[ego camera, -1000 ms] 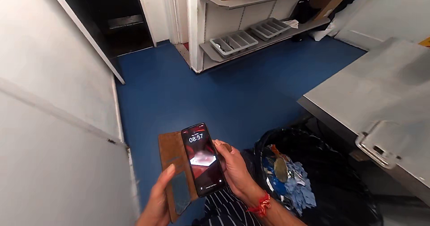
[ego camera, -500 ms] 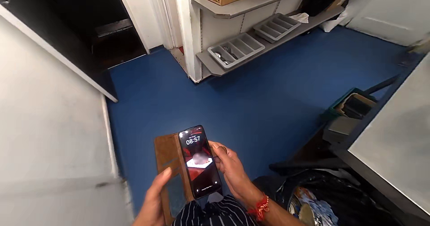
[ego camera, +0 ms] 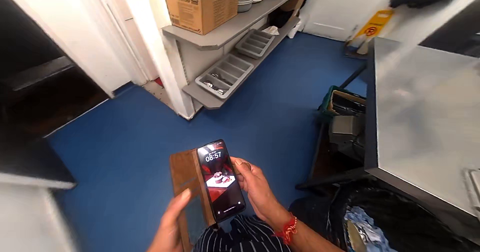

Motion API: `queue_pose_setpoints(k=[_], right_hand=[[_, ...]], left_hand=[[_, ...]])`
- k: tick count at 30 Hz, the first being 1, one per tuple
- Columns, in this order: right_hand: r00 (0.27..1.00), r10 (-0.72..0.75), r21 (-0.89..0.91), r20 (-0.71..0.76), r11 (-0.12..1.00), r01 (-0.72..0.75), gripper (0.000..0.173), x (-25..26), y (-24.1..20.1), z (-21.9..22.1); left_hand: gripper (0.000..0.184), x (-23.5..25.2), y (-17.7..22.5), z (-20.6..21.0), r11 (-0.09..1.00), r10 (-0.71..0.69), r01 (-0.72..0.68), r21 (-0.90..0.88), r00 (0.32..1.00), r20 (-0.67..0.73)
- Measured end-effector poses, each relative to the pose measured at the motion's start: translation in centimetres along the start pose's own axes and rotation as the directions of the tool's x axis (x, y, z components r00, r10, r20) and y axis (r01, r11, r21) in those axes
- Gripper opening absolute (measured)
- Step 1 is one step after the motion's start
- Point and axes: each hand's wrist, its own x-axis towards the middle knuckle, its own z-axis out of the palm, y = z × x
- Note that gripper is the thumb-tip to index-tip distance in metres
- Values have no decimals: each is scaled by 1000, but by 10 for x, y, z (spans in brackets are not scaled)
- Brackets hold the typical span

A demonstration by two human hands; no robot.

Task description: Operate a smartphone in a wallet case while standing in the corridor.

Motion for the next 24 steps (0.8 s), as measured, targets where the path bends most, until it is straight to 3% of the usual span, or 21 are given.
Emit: queue_pose_setpoints(k=[10,24], right_hand=[[993,-23,0,-115,1000,23,42,40,-19,-23],[989,-28,46,-144,998,35,43,65,-29,-66]], left_hand=[[44,67,3,15,997,-78,78,0,995,60],[49,107,-12,49,991,-114,110,82,992,57]])
